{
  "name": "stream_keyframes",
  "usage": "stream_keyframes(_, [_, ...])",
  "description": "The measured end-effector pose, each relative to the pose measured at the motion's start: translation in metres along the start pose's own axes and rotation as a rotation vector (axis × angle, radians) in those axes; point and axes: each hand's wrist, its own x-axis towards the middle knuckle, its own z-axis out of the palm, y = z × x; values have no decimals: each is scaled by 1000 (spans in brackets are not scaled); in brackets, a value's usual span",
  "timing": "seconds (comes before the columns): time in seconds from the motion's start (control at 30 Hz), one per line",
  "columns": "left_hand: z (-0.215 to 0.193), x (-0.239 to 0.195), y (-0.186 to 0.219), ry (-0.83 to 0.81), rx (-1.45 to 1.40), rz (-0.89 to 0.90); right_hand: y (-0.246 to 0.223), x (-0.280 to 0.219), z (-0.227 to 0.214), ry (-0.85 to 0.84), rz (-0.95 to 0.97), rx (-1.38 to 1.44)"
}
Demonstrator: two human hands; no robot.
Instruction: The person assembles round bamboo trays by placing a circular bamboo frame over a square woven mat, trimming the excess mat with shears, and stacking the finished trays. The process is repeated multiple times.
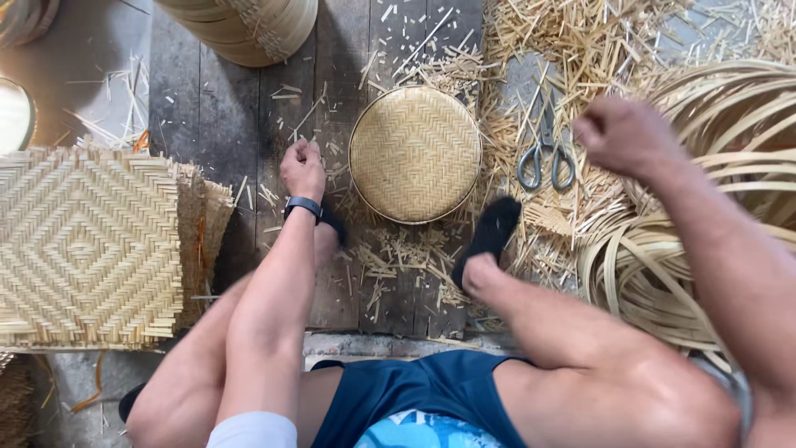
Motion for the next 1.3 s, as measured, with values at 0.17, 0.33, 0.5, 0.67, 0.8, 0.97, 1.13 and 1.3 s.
stream_keyframes(0.17, [29,2,-18,-248,171,-210,-14,62,137,-66,2,468])
stream_keyframes(0.33, [84,-2,-66,-228,-313,-744,-33,156,280,81,209,1034])
stream_keyframes(0.5, [92,-18,-10,-100,-582,-715,-58,163,291,73,354,1685])
stream_keyframes(0.67, [64,-30,89,-205,-873,-388,-31,123,215,356,-161,1604])
stream_keyframes(0.8, [49,-29,110,-450,-677,-682,-23,126,200,-167,217,1877])
stream_keyframes(0.97, [79,-41,57,-441,-545,-669,-18,120,247,38,41,1790])
stream_keyframes(1.13, [102,-88,47,-121,447,-67,-41,117,251,444,4,784])
stream_keyframes(1.3, [142,-162,94,-158,641,-18,-93,144,215,78,-477,39])
